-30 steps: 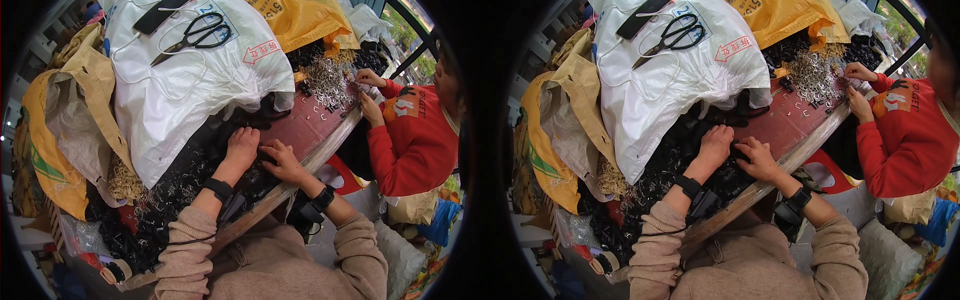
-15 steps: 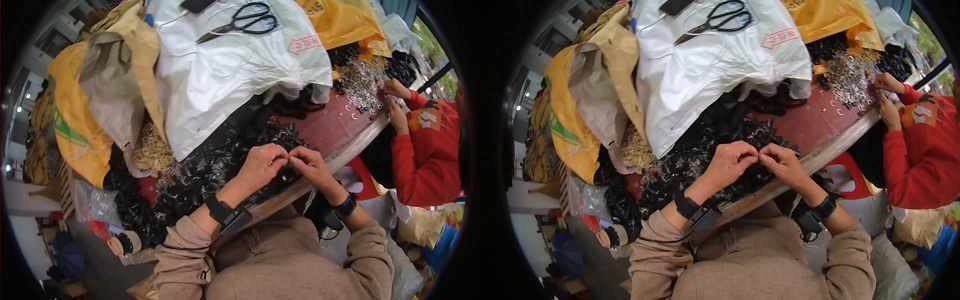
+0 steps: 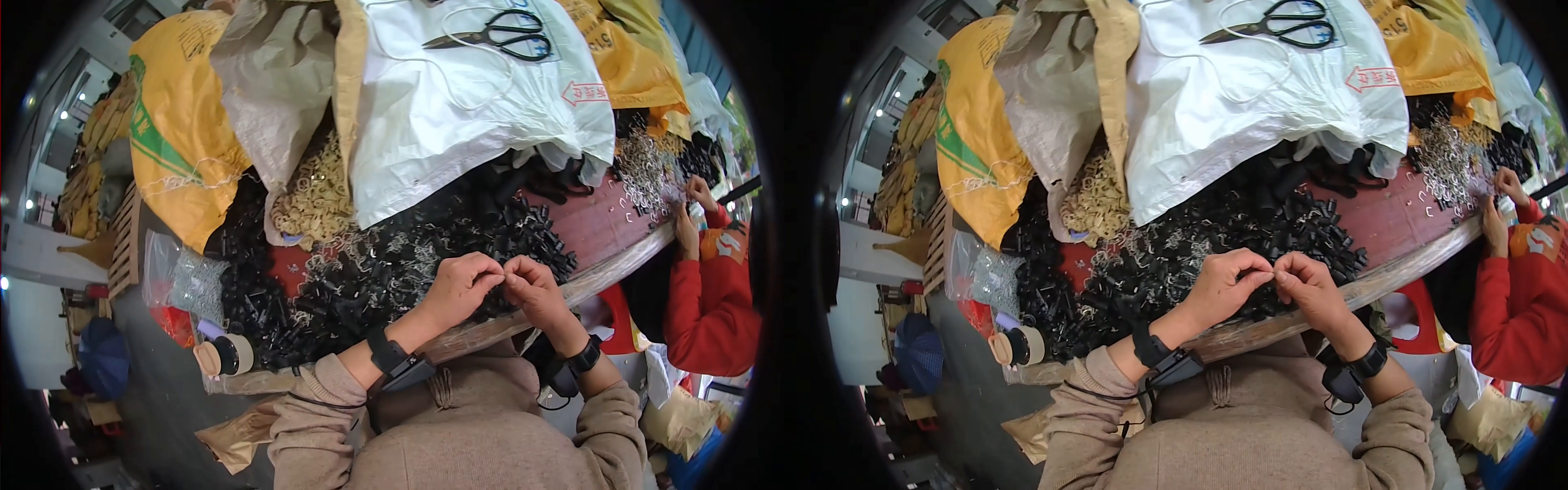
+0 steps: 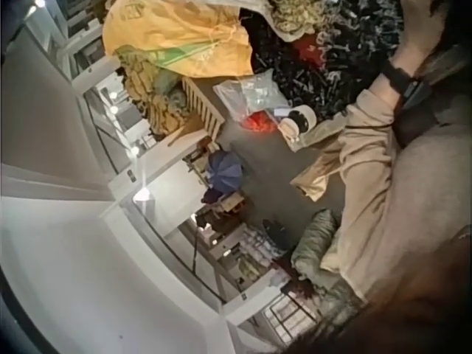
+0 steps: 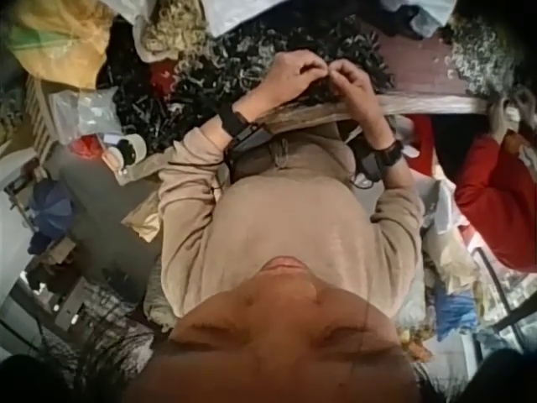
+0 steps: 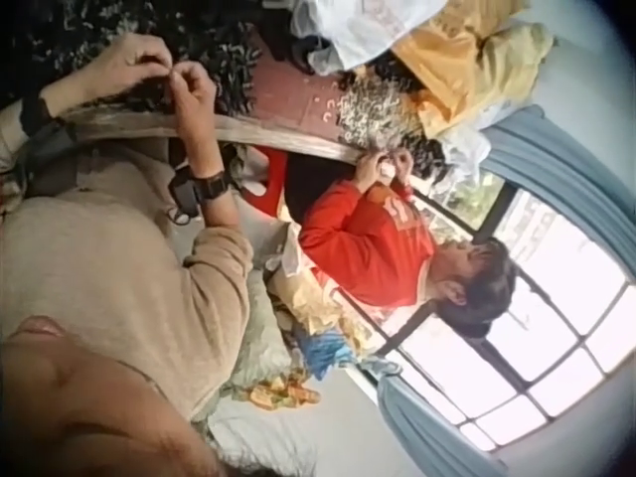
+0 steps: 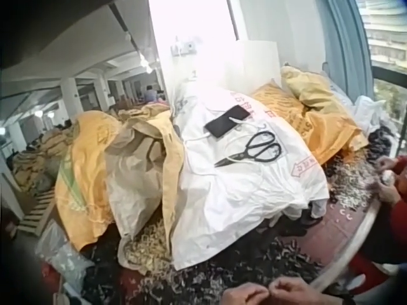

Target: The worker is inserting small metal components into plastic clips at a production workstation.

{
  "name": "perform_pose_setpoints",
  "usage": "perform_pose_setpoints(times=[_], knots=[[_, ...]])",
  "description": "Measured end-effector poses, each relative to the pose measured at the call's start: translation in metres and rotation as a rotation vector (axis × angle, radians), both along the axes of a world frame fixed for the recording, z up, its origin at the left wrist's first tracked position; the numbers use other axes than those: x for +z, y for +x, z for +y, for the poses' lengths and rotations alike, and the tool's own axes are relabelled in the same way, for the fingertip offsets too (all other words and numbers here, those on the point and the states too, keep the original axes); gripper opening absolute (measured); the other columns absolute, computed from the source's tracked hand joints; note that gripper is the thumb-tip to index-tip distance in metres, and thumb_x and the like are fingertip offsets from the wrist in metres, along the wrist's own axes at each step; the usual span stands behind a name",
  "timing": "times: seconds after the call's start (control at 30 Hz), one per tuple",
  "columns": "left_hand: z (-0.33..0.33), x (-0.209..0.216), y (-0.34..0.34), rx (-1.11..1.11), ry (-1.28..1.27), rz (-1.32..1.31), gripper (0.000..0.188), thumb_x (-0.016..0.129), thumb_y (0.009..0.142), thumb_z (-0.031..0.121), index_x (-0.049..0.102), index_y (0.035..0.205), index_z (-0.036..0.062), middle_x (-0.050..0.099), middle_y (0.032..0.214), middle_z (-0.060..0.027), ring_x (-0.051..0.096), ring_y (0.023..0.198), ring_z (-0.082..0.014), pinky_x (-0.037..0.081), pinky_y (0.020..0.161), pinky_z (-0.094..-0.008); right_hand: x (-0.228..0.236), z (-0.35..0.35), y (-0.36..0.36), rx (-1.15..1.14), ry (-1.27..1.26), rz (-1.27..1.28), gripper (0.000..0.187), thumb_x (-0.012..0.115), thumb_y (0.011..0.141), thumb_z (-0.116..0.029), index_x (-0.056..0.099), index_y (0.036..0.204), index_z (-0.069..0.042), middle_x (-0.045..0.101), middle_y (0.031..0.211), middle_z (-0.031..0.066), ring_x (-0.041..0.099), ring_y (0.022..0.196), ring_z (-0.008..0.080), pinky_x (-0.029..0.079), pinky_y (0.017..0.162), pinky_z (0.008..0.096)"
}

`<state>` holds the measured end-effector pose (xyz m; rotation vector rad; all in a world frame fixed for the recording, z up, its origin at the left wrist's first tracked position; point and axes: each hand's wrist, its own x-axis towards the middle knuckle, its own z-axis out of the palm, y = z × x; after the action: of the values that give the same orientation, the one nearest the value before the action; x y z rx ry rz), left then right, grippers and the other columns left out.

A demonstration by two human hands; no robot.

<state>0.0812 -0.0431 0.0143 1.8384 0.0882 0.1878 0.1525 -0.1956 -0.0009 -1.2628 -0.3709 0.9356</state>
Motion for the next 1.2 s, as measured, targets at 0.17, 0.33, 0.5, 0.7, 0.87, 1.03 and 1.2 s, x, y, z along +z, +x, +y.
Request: perform_pose_setpoints(times=[0.17,0.33,0.5,0.7,0.87,1.03,1.2], knots=[[0.002,-0.009,-0.006,0.062,0.144,-0.231,0.005,0.059,0.072,0.002,0.056,0.076,0.0005,0.056,0.068,-0.0088,0.055,0.061,-0.0208,0.043,0.054,-0.0276,0.0,0.008,-0.002,0.023,0.022,0.26,0.014,0.056,0.081,-0.019,0.051,0.082,-0.006,0.048,0.063,-0.0015,0.04,0.051,0.0058,0.031,0.046,0.0171],[0.003,-0.008,-0.005,0.077,0.211,-0.343,0.006,0.058,0.072,0.001,0.055,0.076,0.0008,0.056,0.07,-0.009,0.055,0.063,-0.0232,0.044,0.054,-0.0287,0.002,0.007,-0.004,0.03,0.105,0.451,0.015,0.055,0.081,-0.019,0.052,0.083,-0.004,0.048,0.065,-0.0004,0.038,0.05,0.0062,0.032,0.048,0.0179],[0.002,-0.006,-0.009,0.088,0.217,-0.391,0.005,0.058,0.072,0.001,0.055,0.076,0.0012,0.056,0.071,-0.008,0.055,0.064,-0.0218,0.044,0.054,-0.028,0.001,0.006,-0.006,0.04,0.156,0.518,0.014,0.055,0.081,-0.017,0.051,0.084,-0.004,0.047,0.066,0.0004,0.036,0.049,0.0063,0.031,0.048,0.0188],[-0.001,0.0,-0.011,0.096,0.084,-0.283,0.005,0.059,0.072,0.001,0.057,0.076,0.0011,0.057,0.069,-0.0076,0.056,0.063,-0.0177,0.044,0.054,-0.0255,0.006,0.006,-0.008,-0.002,0.165,0.533,0.012,0.055,0.081,-0.015,0.051,0.083,-0.004,0.047,0.064,-0.0002,0.036,0.05,0.0062,0.032,0.048,0.0194],[0.0,0.003,-0.012,0.128,0.01,-0.151,0.005,0.06,0.071,0.003,0.058,0.075,0.0003,0.058,0.068,-0.0072,0.056,0.061,-0.0128,0.043,0.055,-0.0227,0.005,0.01,-0.008,-0.036,0.152,0.522,0.011,0.055,0.081,-0.016,0.051,0.083,-0.005,0.046,0.063,-0.0008,0.037,0.05,0.006,0.032,0.048,0.0195],[-0.005,0.001,-0.012,0.082,0.088,-0.118,0.005,0.06,0.072,0.004,0.058,0.075,0.0017,0.057,0.067,-0.0088,0.056,0.058,-0.0173,0.042,0.052,-0.0239,0.0,0.002,-0.009,0.041,0.15,0.582,0.01,0.056,0.08,-0.015,0.052,0.082,-0.006,0.046,0.065,-0.0009,0.038,0.052,0.006,0.032,0.048,0.0189],[-0.012,0.006,-0.005,0.014,0.119,-0.107,0.003,0.058,0.072,0.001,0.057,0.075,-0.0005,0.057,0.069,-0.0073,0.055,0.062,-0.0135,0.043,0.057,-0.0231,-0.007,-0.006,-0.008,0.024,0.174,0.548,0.01,0.056,0.08,-0.015,0.052,0.081,-0.007,0.046,0.065,-0.0008,0.038,0.052,0.0061,0.031,0.047,0.0184]])
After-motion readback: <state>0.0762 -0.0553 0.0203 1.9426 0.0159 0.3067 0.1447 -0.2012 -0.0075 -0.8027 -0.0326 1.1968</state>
